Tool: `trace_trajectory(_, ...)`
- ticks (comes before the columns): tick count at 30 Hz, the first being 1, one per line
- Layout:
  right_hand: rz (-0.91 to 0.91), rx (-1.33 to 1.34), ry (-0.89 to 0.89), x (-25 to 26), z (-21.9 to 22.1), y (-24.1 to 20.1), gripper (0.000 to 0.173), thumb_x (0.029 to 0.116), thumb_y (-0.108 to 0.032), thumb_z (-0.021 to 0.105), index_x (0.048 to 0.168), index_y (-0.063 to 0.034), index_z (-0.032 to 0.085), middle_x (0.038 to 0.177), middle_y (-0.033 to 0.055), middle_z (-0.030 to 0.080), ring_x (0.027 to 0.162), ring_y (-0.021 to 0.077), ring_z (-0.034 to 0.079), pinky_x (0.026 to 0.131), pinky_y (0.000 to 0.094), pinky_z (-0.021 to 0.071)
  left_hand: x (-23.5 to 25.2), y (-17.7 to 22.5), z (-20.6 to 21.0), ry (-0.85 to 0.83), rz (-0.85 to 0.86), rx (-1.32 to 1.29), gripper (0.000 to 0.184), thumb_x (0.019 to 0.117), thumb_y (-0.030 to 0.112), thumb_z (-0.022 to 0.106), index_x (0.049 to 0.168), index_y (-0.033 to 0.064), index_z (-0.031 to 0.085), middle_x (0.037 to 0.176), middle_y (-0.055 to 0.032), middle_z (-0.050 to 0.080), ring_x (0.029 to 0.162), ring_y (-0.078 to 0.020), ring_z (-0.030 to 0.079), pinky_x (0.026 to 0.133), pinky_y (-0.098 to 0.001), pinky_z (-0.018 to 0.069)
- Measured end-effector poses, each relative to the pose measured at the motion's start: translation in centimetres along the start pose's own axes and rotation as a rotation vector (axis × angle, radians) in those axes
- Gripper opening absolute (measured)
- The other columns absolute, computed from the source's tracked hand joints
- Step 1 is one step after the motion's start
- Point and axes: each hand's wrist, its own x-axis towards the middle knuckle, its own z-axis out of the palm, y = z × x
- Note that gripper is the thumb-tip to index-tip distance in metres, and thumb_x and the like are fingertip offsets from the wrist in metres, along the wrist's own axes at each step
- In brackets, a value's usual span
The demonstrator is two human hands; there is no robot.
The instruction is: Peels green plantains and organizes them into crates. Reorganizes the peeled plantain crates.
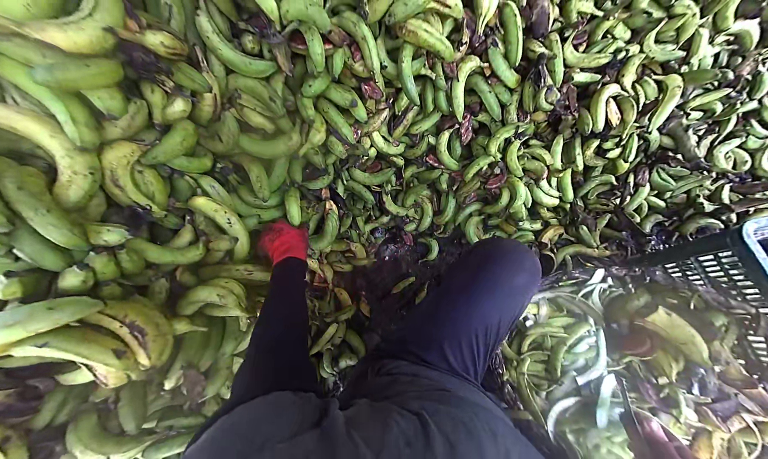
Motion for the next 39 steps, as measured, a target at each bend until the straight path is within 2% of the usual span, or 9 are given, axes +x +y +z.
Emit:
trace_trajectory(7,-0.055,-0.068,-0.064,-0.1,-0.2,-0.5,0.049,0.1089,-0.042,0.043,0.133,-0.0018,0.059,0.098,0.0065,0.067,0.075,0.0086,0.062,0.071,0.0321,0.0545,0.2,0.0,0.0,0.017,0.080,0.081,0.056,0.0918,0.045,0.069,0.124,-0.0008,0.065,0.134,-0.0304,0.058,0.125,-0.0497,0.056,0.099,-0.0708,0.0434)
trace_trajectory(13,-0.082,0.018,-0.066,-0.4,-0.4,-0.9,0.047,0.1070,-0.042,0.047,0.129,-0.0029,0.061,0.101,0.0026,0.070,0.080,0.0049,0.065,0.074,0.0274,0.0554,-5.6,3.6,-2.3,-0.068,0.309,-0.402,0.046,0.0947,0.040,0.070,0.117,0.0008,0.064,0.112,-0.0264,0.066,0.108,-0.0450,0.063,0.093,-0.0687,0.0460)
trace_trajectory(16,-0.095,0.023,-0.047,-0.1,-0.4,-1.1,0.047,0.1072,-0.043,0.046,0.127,-0.0031,0.063,0.098,0.0048,0.069,0.078,0.0084,0.062,0.072,0.0320,0.0543,-8.5,8.3,-4.3,-0.154,0.481,-0.501,0.048,0.0956,0.042,0.070,0.123,0.0029,0.064,0.112,-0.0243,0.067,0.107,-0.0425,0.064,0.095,-0.0666,0.0473)
trace_trajectory(19,-0.098,0.076,0.013,0.5,-0.5,-1.4,0.051,0.1067,-0.048,0.045,0.129,-0.0059,0.063,0.094,0.0072,0.067,0.076,0.0140,0.061,0.073,0.0398,0.0541,-13.0,14.0,-6.9,-0.197,0.778,-0.655,0.047,0.0969,0.044,0.067,0.119,0.0033,0.060,0.099,-0.0205,0.067,0.086,-0.0364,0.065,0.077,-0.0607,0.0532)
trace_trajectory(23,-0.057,0.206,0.113,0.3,-1.5,-1.9,0.057,0.1086,-0.052,0.038,0.134,-0.0049,0.059,0.099,0.0089,0.065,0.081,0.0162,0.061,0.077,0.0407,0.0546,-22.1,25.8,-10.5,-0.414,1.062,-0.738,0.049,0.0960,0.041,0.069,0.121,0.0002,0.058,0.101,-0.0149,0.065,0.087,-0.0232,0.064,0.082,-0.0488,0.0544)
trace_trajectory(27,-0.017,0.048,-0.047,-0.4,-1.2,-1.4,0.062,0.1036,-0.051,0.052,0.144,-0.0047,0.047,0.116,0.0190,0.064,0.099,0.0277,0.064,0.090,0.0502,0.0528,-31.8,33.0,-9.4,-0.588,1.338,-0.574,0.045,0.0955,0.041,0.067,0.119,0.0031,0.063,0.102,-0.0164,0.068,0.091,-0.0287,0.068,0.084,-0.0561,0.0560)
trace_trajectory(31,0.110,-0.262,-0.236,-0.3,0.7,-1.0,0.059,0.1018,-0.052,0.057,0.136,-0.0039,0.057,0.118,0.0233,0.066,0.106,0.0380,0.066,0.095,0.0612,0.0495,-40.3,34.4,-7.9,-0.591,1.618,-0.253,0.047,0.0979,0.046,0.063,0.120,0.0049,0.066,0.103,-0.0204,0.069,0.098,-0.0393,0.067,0.088,-0.0666,0.0506)
trace_trajectory(35,0.076,-0.037,0.120,-1.2,-3.1,0.7,0.057,0.1040,-0.052,0.054,0.133,-0.0033,0.059,0.112,0.0236,0.068,0.101,0.0377,0.066,0.093,0.0596,0.0510,-46.6,32.9,-6.4,-0.609,1.797,-0.092,0.049,0.1013,0.046,0.057,0.127,0.0046,0.063,0.110,-0.0222,0.068,0.106,-0.0403,0.066,0.093,-0.0639,0.0490)
trace_trajectory(39,-0.025,0.350,0.629,-2.1,-4.7,2.0,0.056,0.1071,-0.053,0.043,0.141,-0.0093,0.051,0.102,0.0202,0.069,0.083,0.0341,0.068,0.075,0.0586,0.0569,-48.8,30.0,-1.5,-0.654,1.900,-0.223,0.051,0.1014,0.050,0.056,0.130,0.0081,0.063,0.116,-0.0190,0.069,0.106,-0.0377,0.067,0.092,-0.0634,0.0520)
